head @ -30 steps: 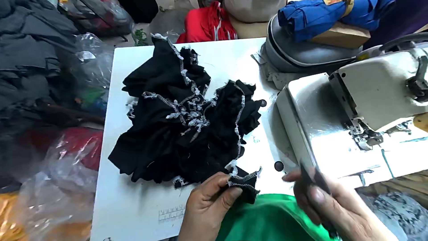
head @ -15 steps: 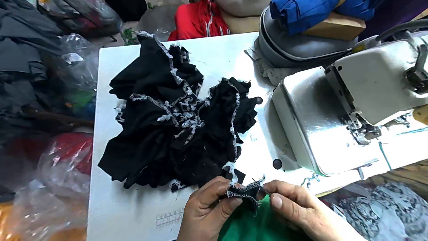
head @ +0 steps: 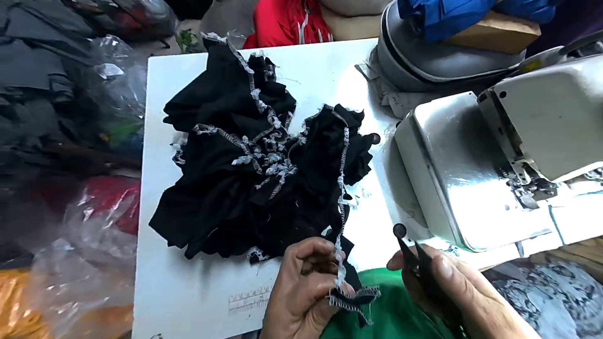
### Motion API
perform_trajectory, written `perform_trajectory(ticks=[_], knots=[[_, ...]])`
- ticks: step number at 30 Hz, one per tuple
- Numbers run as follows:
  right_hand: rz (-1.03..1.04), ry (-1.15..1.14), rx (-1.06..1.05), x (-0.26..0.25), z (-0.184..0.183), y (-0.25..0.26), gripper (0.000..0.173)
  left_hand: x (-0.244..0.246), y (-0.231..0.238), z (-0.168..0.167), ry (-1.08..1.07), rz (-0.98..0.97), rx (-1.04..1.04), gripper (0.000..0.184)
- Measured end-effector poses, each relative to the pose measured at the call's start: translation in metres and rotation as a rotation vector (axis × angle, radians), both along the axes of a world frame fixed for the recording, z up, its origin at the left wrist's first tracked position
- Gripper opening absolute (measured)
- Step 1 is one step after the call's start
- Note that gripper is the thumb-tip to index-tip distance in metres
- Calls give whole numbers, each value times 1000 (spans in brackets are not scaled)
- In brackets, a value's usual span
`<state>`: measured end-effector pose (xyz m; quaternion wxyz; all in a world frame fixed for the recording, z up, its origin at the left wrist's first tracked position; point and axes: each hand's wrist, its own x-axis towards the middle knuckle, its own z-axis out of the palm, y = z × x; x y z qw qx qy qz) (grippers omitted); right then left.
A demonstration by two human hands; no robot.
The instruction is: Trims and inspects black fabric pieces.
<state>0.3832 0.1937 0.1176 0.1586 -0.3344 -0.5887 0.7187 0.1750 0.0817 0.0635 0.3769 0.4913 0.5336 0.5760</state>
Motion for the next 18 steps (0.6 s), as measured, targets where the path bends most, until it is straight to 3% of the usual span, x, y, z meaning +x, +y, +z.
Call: perform_trajectory(ticks=[6,12,18], knots=[[322,46,258,-7,-8,8,61,-6,-6,0,-87,-141,69,17],[504,-15,229,-8,-11,16,57,-9,-7,-1,-78,-205,149,21],[527,-13,237,-15,-10,12,51,-7,-8,-2,-19,-195,146,20]])
